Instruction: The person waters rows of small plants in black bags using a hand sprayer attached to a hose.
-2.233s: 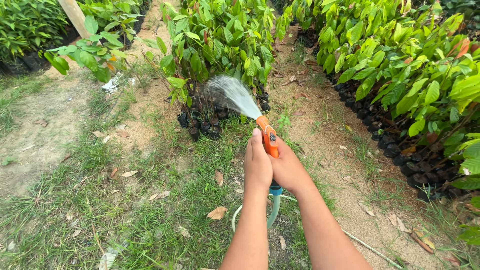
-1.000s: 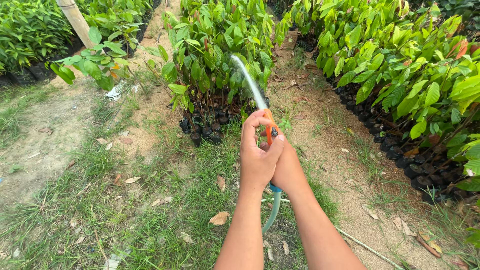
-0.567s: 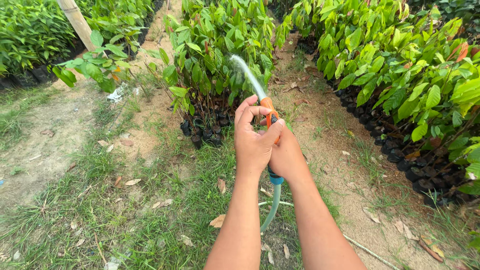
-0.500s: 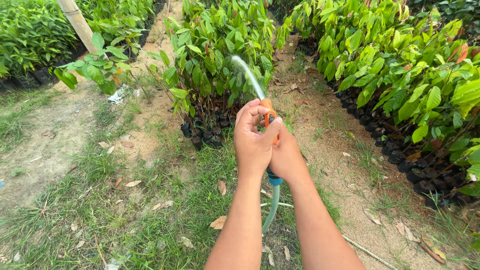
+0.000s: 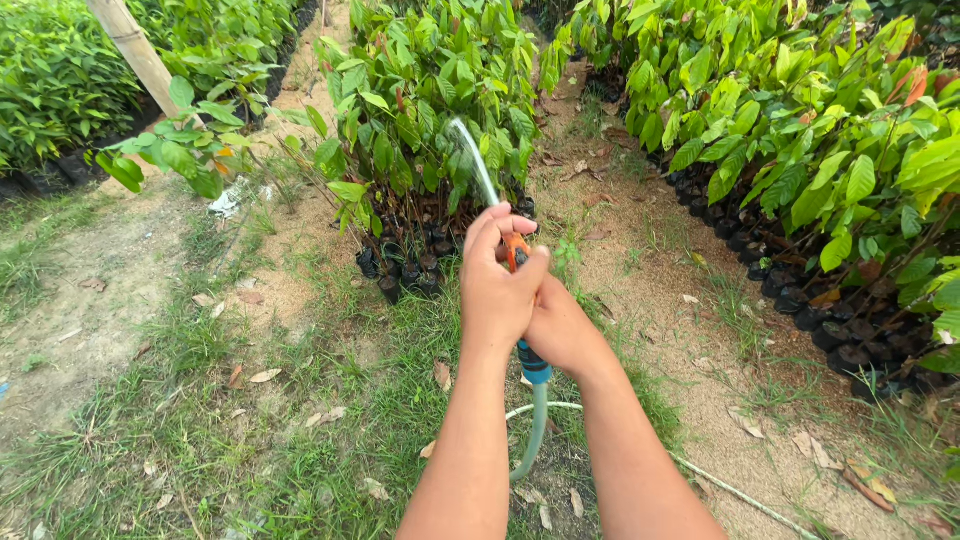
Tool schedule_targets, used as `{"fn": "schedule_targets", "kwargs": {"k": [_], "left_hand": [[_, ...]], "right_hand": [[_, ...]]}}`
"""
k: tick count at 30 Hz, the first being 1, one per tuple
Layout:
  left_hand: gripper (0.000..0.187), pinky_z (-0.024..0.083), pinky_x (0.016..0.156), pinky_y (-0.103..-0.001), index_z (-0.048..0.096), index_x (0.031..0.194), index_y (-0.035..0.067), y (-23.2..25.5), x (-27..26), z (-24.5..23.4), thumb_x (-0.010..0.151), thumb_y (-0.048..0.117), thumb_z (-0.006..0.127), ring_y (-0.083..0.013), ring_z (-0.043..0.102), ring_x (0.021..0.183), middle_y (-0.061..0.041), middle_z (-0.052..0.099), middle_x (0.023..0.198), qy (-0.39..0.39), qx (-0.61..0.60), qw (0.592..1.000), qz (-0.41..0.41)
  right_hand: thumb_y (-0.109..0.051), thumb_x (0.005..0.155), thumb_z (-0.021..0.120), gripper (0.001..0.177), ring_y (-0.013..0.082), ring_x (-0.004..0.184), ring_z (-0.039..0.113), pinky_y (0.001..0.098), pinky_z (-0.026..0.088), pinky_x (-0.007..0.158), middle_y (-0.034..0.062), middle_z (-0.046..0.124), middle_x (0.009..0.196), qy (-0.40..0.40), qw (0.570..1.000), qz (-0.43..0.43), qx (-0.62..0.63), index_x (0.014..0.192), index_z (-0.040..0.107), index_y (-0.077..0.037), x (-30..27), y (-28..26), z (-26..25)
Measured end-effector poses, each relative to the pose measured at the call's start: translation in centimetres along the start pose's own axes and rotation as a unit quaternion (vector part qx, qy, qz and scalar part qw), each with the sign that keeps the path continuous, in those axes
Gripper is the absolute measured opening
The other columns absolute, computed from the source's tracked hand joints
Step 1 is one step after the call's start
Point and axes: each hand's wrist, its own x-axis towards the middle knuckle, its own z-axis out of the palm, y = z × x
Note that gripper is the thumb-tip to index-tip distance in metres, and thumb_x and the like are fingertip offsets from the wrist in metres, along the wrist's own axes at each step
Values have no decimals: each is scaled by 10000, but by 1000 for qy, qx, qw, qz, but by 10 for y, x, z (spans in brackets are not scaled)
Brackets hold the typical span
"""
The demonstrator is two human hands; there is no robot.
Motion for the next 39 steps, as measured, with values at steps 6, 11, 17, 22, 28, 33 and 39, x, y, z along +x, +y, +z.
{"fn": "schedule_targets", "kwargs": {"k": [6, 11, 17, 22, 28, 33, 39], "left_hand": [[172, 498, 931, -320, 699, 930, 81, -7, 31, 2, 762, 67, 730, -218, 604, 1141, -112, 574, 1300, 59, 77, 995, 34], [133, 514, 924, -317, 698, 947, 80, -16, 63, -15, 821, 122, 707, -212, 641, 1088, -110, 605, 1275, 57, 27, 997, 32], [502, 495, 924, -303, 556, 1348, 91, -20, 49, -17, 945, 380, 642, -232, 633, 1117, -121, 627, 1321, 47, 45, 998, -18], [668, 597, 669, -339, 190, 1543, 248, -17, 48, -22, 983, 534, 412, -245, 665, 1036, -81, 449, 1405, 0, -49, 987, -151], [654, 522, 489, -303, 187, 1541, 320, -15, 41, -27, 944, 560, 305, -206, 660, 606, -186, 653, 1110, 17, -99, 970, -220], [642, 521, 479, -294, 227, 1542, 297, -12, 32, -25, 957, 550, 301, -192, 663, 597, -174, 666, 1055, 41, -128, 967, -216], [631, 518, 492, -291, 256, 1541, 282, -16, 21, -19, 967, 543, 285, -197, 674, 626, -174, 671, 1077, 53, -129, 970, -199]], "right_hand": [[-210, 917, 605, 458, 94, 962, 556, 277, 478, 841, 45, 623, 1107, -2, 997, -76, -7, 1326, 490, -37, 1, -8, -4], [-411, 966, 496, 465, 106, 663, 531, 289, 494, 590, 8, 541, 841, -20, 998, 45, 33, 1320, 479, -109, -18, -1, 17], [-418, 975, 473, 422, 115, 589, 500, 293, 454, 529, 5, 523, 752, 11, 997, 69, -11, 1244, 481, -92, -21, -7, 33], [-449, 967, 455, 451, 133, 637, 564, 328, 481, 590, 36, 581, 728, 43, 995, 54, -66, 1296, 480, -142, -22, -24, 33], [-463, 963, 468, 483, 218, 766, 690, 381, 523, 724, 98, 688, 839, 66, 992, 19, -109, 1312, 487, -129, -25, -30, 30], [-477, 938, 493, 497, 253, 735, 718, 396, 534, 684, 108, 693, 802, 44, 989, 56, -127, 1299, 493, -136, -30, -34, 22], [-483, 921, 486, 526, 221, 683, 706, 369, 540, 651, 121, 701, 795, 4, 995, 46, -93, 1320, 479, -142, -37, -24, 12]]}}
